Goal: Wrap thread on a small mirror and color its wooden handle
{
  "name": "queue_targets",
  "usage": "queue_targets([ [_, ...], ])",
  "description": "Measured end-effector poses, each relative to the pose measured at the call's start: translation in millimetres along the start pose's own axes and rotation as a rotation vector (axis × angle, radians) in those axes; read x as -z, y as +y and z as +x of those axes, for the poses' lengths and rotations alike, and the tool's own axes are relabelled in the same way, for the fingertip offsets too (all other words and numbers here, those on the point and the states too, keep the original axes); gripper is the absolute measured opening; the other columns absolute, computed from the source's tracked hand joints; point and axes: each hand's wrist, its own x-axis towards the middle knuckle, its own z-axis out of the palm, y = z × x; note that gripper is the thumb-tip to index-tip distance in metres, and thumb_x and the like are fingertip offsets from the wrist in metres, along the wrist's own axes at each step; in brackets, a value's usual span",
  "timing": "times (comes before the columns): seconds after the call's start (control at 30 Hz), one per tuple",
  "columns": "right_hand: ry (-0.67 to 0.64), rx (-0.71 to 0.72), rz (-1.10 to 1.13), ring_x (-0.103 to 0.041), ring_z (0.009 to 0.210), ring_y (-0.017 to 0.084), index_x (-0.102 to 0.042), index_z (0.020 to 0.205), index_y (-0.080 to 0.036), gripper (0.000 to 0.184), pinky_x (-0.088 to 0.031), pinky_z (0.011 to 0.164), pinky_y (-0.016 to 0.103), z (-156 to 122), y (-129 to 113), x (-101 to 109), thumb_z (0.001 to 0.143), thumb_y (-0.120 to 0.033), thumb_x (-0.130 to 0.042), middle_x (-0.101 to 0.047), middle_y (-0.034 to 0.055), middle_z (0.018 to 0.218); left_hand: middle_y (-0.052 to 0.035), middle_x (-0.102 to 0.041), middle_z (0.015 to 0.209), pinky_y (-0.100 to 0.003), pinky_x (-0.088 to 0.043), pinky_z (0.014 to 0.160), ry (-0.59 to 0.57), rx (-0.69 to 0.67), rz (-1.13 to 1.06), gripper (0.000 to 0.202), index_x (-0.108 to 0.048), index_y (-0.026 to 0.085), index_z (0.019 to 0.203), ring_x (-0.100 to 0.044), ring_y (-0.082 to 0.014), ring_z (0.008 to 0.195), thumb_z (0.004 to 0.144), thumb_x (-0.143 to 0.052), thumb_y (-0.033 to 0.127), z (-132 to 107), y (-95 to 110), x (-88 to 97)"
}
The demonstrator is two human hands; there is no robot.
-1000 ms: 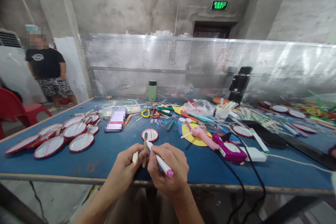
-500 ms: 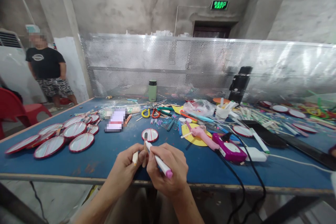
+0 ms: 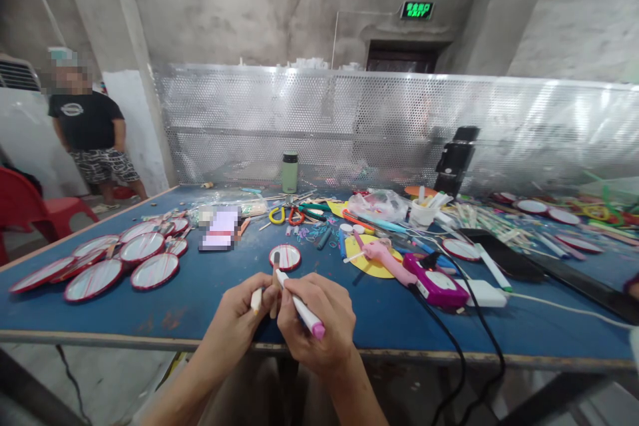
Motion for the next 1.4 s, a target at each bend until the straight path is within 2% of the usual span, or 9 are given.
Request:
queue_targets([
  [0.2,0.054,-0.04,-0.065,-0.069,0.064,0.017,-0.065,0.09,-0.019,0.012,-0.058,0.063,0.03,-6.9,3.2,0.9,0.081,-0.011,-0.063,-0.07,0.0018,0.071,0.0002,-0.058,0.068,-0.022,-0.044,0.066,-0.032,0.06,-0.131,0.033,-0.054,0.018,0.07,-0.056,-0.0147,0.064,0.094,-0.049,0.041,-0.8,5.0,3.0],
  [0.7,0.001,-0.027,0.014,-0.068,0.064,0.014,-0.065,0.091,-0.018,0.014,-0.055,0.061,0.024,1.9,-1.1,-0.2,0.081,-0.008,-0.063,-0.07,0.0005,0.071,0.0023,-0.052,0.065,-0.021,-0.042,0.063,-0.022,0.02,-0.111,0.035,-0.054,0.017,0.068,-0.052,-0.0133,0.062,0.094,-0.049,0.04,0.5,4.5,1.8],
  [1.23,0.036,-0.026,-0.01,-0.068,0.063,0.016,-0.065,0.091,-0.018,0.016,-0.056,0.062,0.027,-2.8,1.1,-0.1,0.08,-0.007,-0.064,-0.07,0.0017,0.071,0.0012,-0.055,0.067,-0.021,-0.043,0.065,-0.033,0.027,-0.139,0.033,-0.054,0.018,0.069,-0.052,-0.0134,0.064,0.095,-0.049,0.038,0.7,5.3,2.2],
  [1.4,0.013,-0.008,0.049,-0.068,0.064,0.015,-0.065,0.091,-0.017,0.016,-0.056,0.062,0.026,-1.2,-1.7,2.4,0.08,-0.006,-0.063,-0.07,0.0018,0.071,0.0022,-0.052,0.065,-0.021,-0.043,0.064,-0.015,0.011,-0.136,0.035,-0.053,0.017,0.067,-0.052,-0.0132,0.063,0.095,-0.049,0.039,0.1,7.1,2.5],
])
